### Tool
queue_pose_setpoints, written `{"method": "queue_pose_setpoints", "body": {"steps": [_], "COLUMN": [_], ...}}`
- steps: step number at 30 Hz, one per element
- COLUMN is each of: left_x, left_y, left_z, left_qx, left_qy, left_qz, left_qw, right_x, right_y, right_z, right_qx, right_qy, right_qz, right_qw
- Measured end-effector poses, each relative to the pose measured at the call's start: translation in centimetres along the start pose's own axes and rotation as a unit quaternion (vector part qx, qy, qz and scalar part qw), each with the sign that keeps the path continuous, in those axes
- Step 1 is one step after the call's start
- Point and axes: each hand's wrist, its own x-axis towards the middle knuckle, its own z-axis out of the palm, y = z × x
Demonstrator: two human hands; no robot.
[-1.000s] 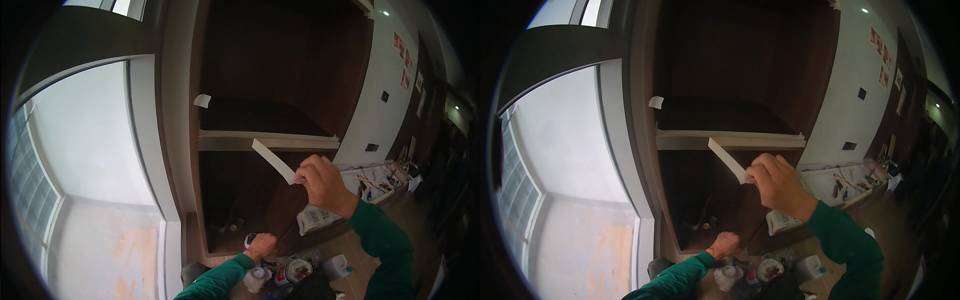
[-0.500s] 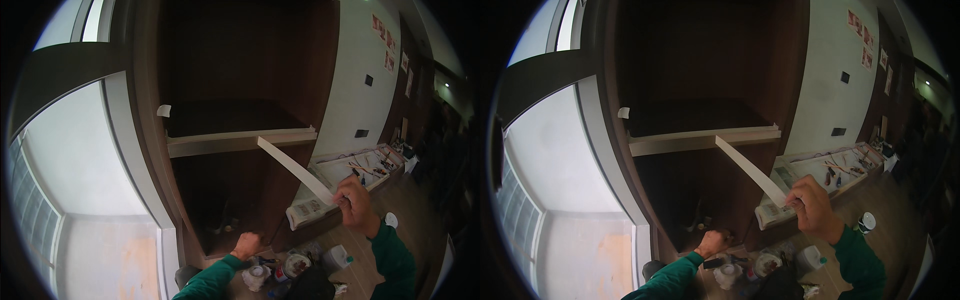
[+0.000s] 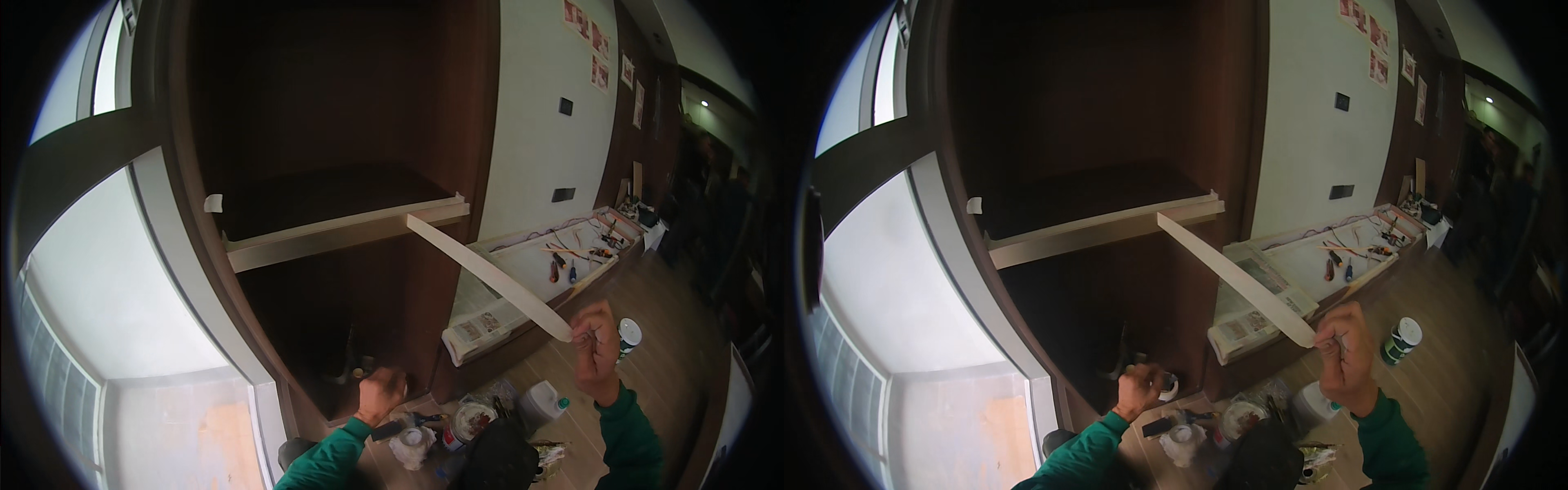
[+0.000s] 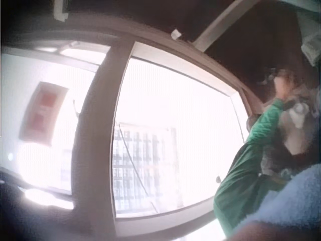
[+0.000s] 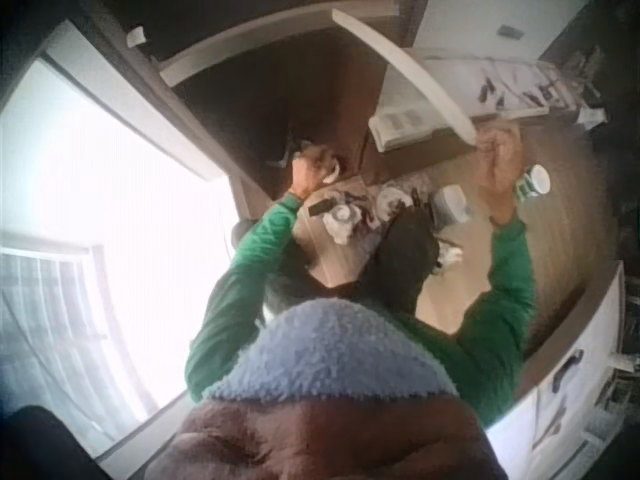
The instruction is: The person retrieves a spray can and walks to a wooden cabinet. They apply masking tape to the cabinet's edge, then use a sanding block to smooth the taped area. The person removes the tape and continues sanding the cabinet edge.
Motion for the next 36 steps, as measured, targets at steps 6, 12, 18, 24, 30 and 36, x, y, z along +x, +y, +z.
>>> {"method": "queue_pose_setpoints", "body": {"steps": [6, 12, 18, 24, 30, 36], "left_x": [8.2, 18.9, 22.8, 23.2, 22.0, 20.2], "left_y": [6.8, 13.8, 16.5, 17.0, 19.4, 21.9], "left_z": [-0.9, 0.5, 3.1, 4.8, 5.0, 4.1], "left_qx": [-0.013, 0.044, 0.044, 0.06, 0.056, 0.029], "left_qy": [0.144, 0.259, 0.283, 0.277, 0.27, 0.257], "left_qz": [0.071, 0.101, 0.092, 0.199, 0.261, 0.298], "left_qw": [0.987, 0.96, 0.954, 0.938, 0.925, 0.919], "right_x": [-1.6, -2.6, -3.6, -4.8, -6.3, -6.8], "right_y": [0.0, -0.2, -0.9, -0.1, 0.3, -0.4], "right_z": [-1.1, -2.7, -4.2, -5.0, -7.0, -9.2], "right_qx": [0.009, -0.009, 0.002, 0.003, 0.003, -0.003], "right_qy": [0.041, 0.067, 0.073, 0.096, 0.136, 0.188], "right_qz": [-0.002, 0.005, 0.032, 0.027, 0.051, 0.049], "right_qw": [0.999, 0.998, 0.997, 0.995, 0.989, 0.981]}}
